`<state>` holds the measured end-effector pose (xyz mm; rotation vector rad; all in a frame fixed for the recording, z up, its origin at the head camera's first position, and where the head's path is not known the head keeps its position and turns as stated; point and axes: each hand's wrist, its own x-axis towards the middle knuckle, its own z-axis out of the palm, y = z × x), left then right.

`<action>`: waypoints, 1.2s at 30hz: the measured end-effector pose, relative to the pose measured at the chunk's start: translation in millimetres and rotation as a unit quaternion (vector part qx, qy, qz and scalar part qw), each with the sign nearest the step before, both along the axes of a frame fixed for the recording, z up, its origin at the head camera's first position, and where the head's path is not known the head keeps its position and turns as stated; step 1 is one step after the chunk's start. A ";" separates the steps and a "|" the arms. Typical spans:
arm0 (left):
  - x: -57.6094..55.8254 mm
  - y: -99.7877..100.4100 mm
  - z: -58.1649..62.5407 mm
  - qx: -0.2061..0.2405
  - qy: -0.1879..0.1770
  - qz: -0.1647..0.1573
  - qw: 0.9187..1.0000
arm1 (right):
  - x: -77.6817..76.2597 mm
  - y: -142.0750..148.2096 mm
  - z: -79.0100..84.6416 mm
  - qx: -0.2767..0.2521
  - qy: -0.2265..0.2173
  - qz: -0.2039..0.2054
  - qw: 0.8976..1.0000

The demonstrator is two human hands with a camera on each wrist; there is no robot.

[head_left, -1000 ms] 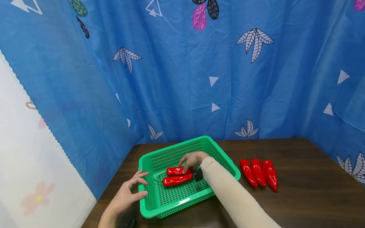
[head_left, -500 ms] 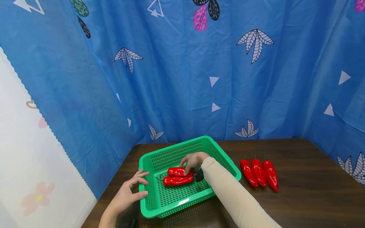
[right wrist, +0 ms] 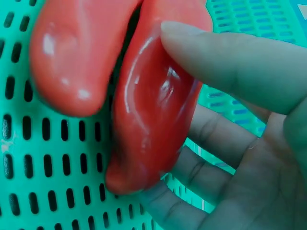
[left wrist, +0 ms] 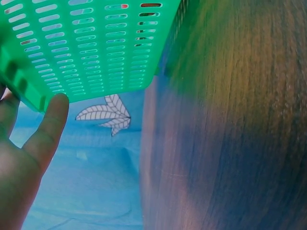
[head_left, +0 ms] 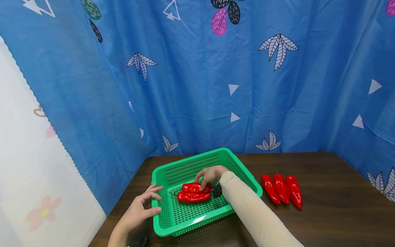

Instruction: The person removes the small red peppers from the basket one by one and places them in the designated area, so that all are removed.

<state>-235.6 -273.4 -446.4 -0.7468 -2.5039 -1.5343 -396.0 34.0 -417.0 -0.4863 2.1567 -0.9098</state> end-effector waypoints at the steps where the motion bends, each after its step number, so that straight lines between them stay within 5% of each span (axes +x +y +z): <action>1: -0.2 0.2 -0.1 0.000 0.001 0.000 1.000 | 0.2 0.4 0.2 0.000 -0.001 0.000 1.000; 20: -1.8 2.2 -2.5 0.003 -0.005 0.007 1.000 | 4.1 3.4 4.8 -0.054 -0.008 0.010 0.998; 36: -0.9 4.5 -3.1 0.011 -0.015 0.006 1.000 | 11.1 3.3 18.8 -0.086 0.040 0.011 0.995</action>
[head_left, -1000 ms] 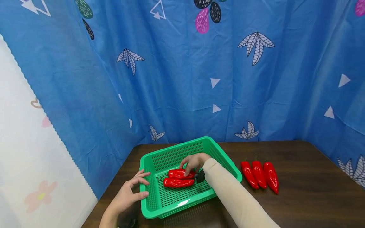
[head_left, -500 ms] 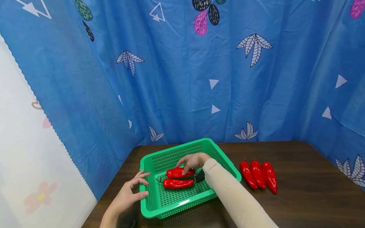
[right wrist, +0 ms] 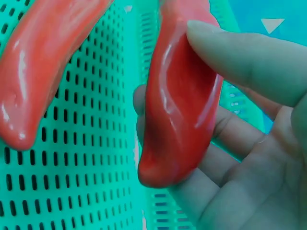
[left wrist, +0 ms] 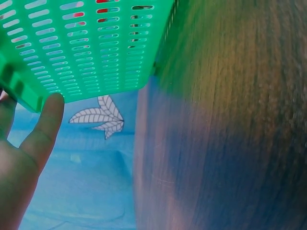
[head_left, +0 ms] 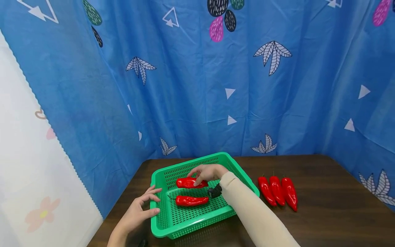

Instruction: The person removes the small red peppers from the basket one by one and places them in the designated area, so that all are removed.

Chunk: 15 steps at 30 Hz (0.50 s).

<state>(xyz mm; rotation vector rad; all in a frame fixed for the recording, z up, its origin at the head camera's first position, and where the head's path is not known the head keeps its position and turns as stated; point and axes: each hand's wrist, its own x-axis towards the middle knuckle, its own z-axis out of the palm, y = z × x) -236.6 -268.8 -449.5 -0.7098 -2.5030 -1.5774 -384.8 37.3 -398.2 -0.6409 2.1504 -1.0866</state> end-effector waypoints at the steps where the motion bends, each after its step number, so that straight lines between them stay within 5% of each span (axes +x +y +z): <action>1: 0.1 0.0 -0.2 0.000 0.000 0.001 1.000 | 0.9 0.3 1.3 -0.002 0.004 0.000 1.000; 15: -0.3 -0.1 -1.2 -0.005 0.014 0.002 1.000 | 21.2 1.9 23.9 -0.025 0.040 -0.015 0.999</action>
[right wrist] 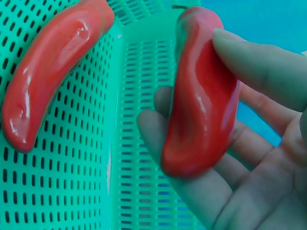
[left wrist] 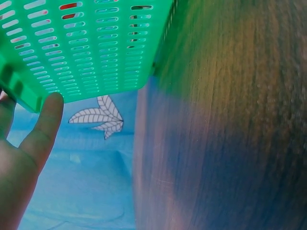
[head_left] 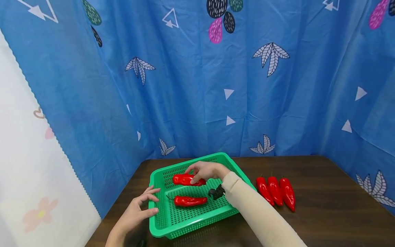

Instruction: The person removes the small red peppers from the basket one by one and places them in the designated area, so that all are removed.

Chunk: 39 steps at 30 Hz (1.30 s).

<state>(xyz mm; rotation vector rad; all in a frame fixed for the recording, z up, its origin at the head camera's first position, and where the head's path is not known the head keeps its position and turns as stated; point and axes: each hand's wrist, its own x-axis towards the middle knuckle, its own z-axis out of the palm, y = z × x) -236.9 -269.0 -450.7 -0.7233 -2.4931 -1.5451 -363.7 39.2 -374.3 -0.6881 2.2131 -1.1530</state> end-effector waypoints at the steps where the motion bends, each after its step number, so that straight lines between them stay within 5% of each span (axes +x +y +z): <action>1: -0.3 0.1 0.3 -0.001 0.000 0.000 1.000 | 1.4 0.8 1.5 -0.002 0.001 -0.003 1.000; 15: 0.0 -0.7 4.0 -0.002 -0.010 -0.006 1.000 | 15.2 24.7 8.1 -0.024 0.008 -0.075 0.997; 28: 3.3 0.8 -1.6 -0.001 0.001 0.005 1.000 | 18.6 46.9 1.6 -0.061 0.002 -0.103 0.993; 39: -0.1 2.1 -0.6 0.000 -0.002 0.010 1.000 | 25.3 63.2 17.3 -0.083 -0.038 -0.106 0.990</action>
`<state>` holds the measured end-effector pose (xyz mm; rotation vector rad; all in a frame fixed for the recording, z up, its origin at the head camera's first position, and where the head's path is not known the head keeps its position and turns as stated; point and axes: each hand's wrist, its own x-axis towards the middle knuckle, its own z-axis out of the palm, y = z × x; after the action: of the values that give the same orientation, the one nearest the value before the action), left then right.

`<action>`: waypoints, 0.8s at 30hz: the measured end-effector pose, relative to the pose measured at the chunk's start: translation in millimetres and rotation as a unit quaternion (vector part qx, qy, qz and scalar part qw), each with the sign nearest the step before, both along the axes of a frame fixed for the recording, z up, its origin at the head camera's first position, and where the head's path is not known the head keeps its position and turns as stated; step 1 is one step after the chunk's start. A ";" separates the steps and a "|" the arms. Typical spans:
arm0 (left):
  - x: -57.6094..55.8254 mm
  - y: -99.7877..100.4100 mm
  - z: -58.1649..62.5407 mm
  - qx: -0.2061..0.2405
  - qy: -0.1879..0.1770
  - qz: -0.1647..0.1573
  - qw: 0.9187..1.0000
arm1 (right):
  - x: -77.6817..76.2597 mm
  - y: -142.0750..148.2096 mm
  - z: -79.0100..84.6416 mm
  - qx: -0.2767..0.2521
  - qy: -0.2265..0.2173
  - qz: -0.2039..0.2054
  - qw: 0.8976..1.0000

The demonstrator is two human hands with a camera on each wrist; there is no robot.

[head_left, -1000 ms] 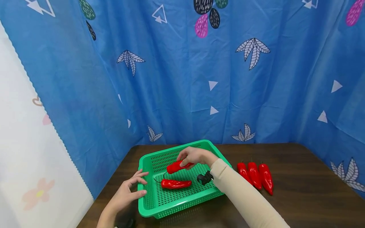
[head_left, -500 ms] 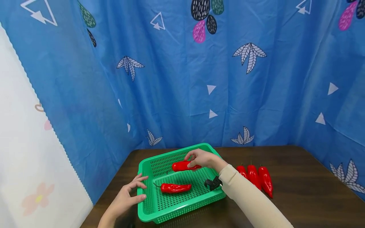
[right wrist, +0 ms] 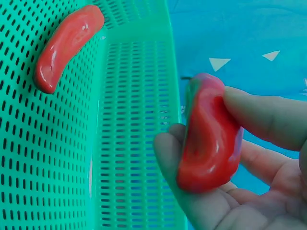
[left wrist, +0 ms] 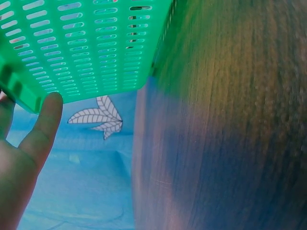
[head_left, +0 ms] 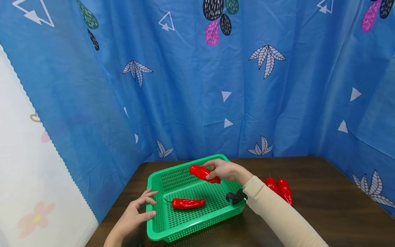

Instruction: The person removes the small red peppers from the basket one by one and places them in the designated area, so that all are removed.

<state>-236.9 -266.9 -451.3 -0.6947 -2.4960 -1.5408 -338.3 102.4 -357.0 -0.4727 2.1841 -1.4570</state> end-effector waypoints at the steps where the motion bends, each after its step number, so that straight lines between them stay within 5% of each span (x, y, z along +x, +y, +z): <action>1: -0.3 -0.1 0.2 -0.001 0.001 -0.001 1.000 | 0.6 1.1 1.2 -0.006 -0.004 -0.002 1.000; 24: -0.2 -0.1 4.5 0.000 0.003 -0.002 1.000 | 30.3 39.4 5.0 -0.025 0.075 -0.051 0.996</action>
<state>-237.2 -266.9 -446.8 -0.7034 -2.4915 -1.5368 -308.1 141.9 -352.0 -0.5093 2.3247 -1.5799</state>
